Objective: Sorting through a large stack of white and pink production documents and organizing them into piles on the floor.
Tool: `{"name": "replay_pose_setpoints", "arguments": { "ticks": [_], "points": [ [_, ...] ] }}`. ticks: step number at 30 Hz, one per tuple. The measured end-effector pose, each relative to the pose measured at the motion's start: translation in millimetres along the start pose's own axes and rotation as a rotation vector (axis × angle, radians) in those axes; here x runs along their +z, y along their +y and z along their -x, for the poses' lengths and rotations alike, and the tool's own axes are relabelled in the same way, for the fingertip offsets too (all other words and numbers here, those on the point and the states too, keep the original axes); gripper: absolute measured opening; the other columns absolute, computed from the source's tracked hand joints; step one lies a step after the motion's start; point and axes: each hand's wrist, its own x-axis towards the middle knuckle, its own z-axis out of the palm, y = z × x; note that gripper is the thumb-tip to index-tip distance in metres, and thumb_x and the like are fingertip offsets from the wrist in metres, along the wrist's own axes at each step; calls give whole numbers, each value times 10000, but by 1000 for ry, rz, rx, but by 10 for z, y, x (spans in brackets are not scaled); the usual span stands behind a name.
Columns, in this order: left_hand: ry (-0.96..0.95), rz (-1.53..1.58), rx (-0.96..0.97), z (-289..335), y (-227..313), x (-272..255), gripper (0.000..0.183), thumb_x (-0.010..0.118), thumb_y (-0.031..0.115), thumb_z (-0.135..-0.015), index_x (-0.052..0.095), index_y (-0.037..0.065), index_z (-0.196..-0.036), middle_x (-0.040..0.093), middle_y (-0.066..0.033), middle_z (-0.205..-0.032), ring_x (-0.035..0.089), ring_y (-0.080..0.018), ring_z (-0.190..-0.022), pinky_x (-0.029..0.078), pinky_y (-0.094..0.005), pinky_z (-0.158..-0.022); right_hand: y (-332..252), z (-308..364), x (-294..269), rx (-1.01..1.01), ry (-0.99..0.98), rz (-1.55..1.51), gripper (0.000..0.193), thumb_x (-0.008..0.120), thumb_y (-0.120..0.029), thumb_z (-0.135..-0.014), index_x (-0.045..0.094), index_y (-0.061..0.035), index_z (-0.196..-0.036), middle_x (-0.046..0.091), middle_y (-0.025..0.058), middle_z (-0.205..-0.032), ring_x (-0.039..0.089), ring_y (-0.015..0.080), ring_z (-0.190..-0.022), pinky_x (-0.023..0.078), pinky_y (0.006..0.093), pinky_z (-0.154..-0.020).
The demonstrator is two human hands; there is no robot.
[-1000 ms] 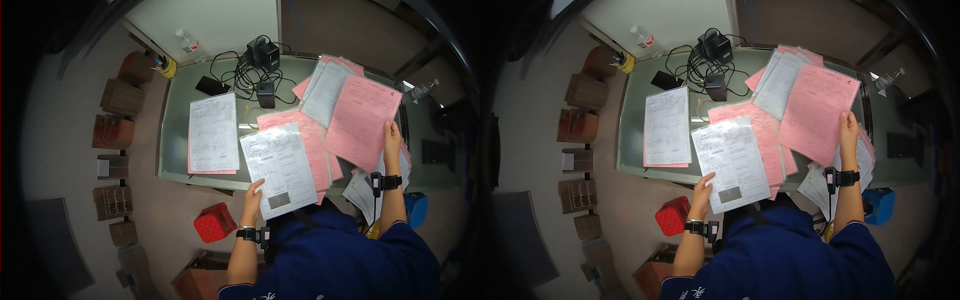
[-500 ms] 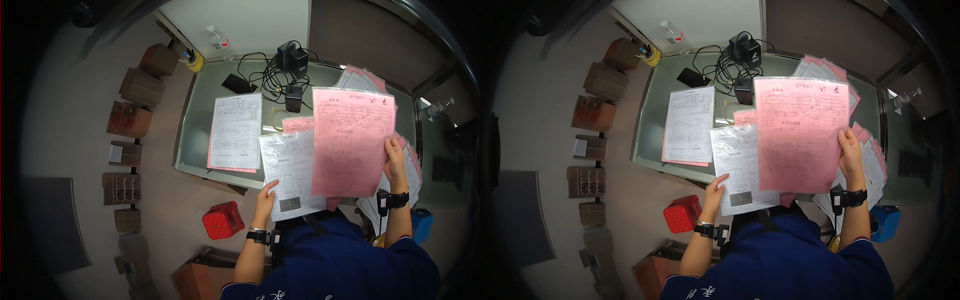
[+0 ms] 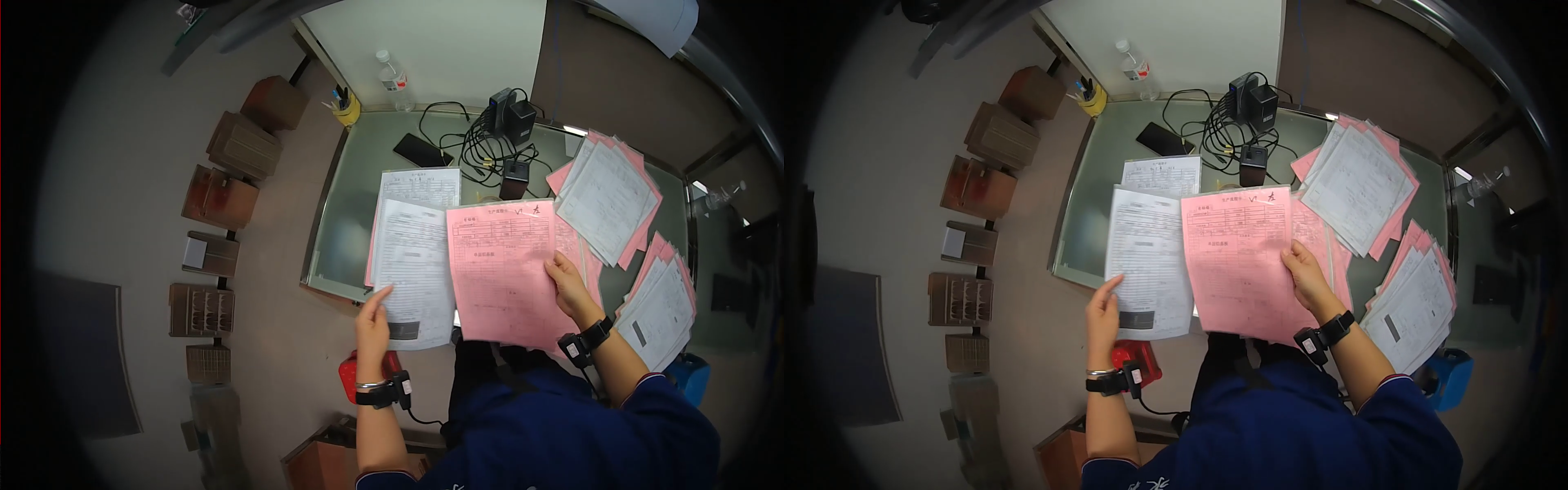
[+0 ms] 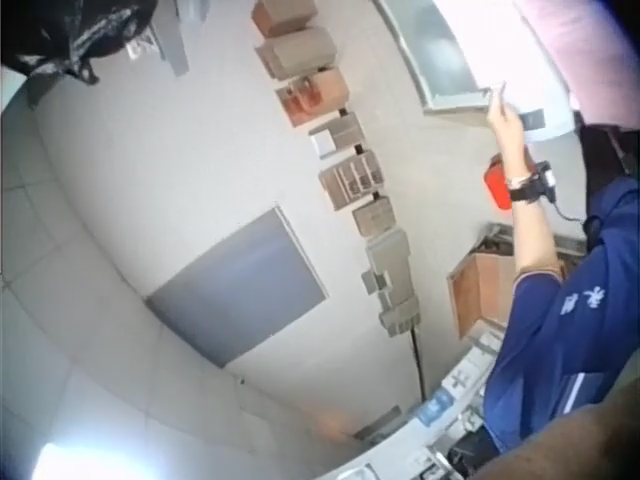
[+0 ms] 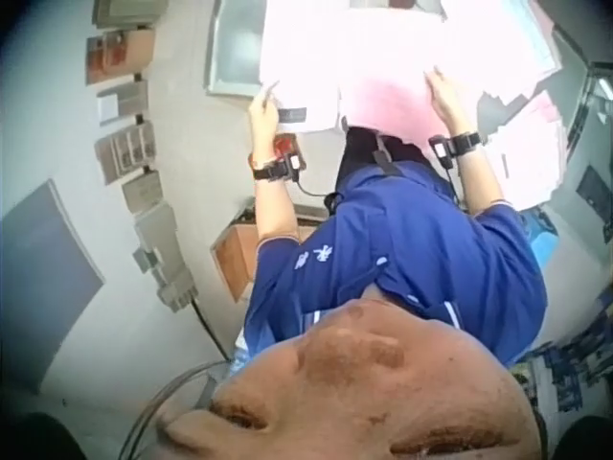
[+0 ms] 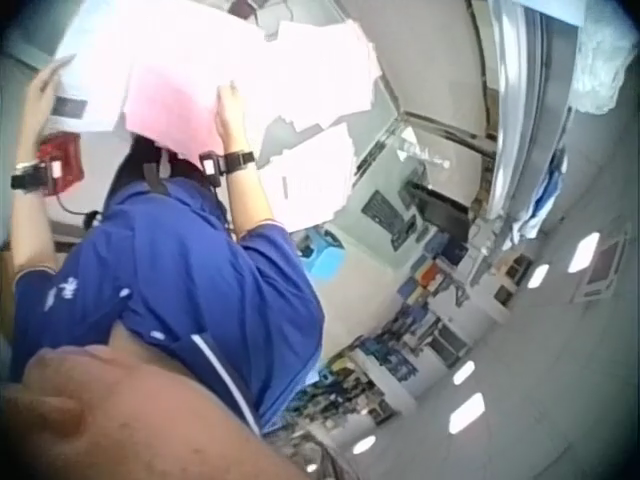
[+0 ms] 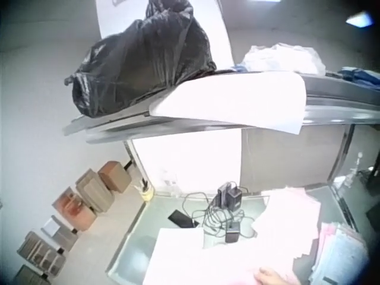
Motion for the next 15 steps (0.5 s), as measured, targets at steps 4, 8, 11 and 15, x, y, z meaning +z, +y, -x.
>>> {"name": "replay_pose_setpoints", "arguments": {
  "ticks": [4,8,11,15],
  "points": [
    [56,150,-15,-438,-409,-650,352,375,-76,-830,544,-24,-1134,556,-112,-1150,497,-176,-1084,340,-272,-957,87,-283,369,-23,-37,-48,252,426,-115,-922,493,-4,-1137,573,79,-1078,554,129,-949,441,257,-836],
    [161,160,-63,-879,-897,-1116,384,392,-74,-812,512,-5,-1171,512,-114,-1205,472,-190,-1119,325,-289,-975,407,-732,536,-42,10,4,256,435,-94,-902,496,12,-1127,577,78,-1030,554,127,-905,445,256,-802],
    [90,107,-148,-1113,-1262,-1307,398,389,-79,-799,510,-4,-1171,511,-109,-1208,462,-203,-1129,327,-297,-974,501,-879,710,-27,121,136,286,472,-120,-885,491,27,-1129,585,85,-993,554,141,-883,448,256,-776],
    [-1,-80,-158,-1288,-1679,-1276,421,398,-83,-780,502,2,-1179,497,-124,-1220,468,-211,-1122,340,-312,-970,791,-992,620,-92,283,436,365,517,-109,-855,442,18,-1189,577,113,-1021,557,165,-915,458,266,-776]
  ]
}}
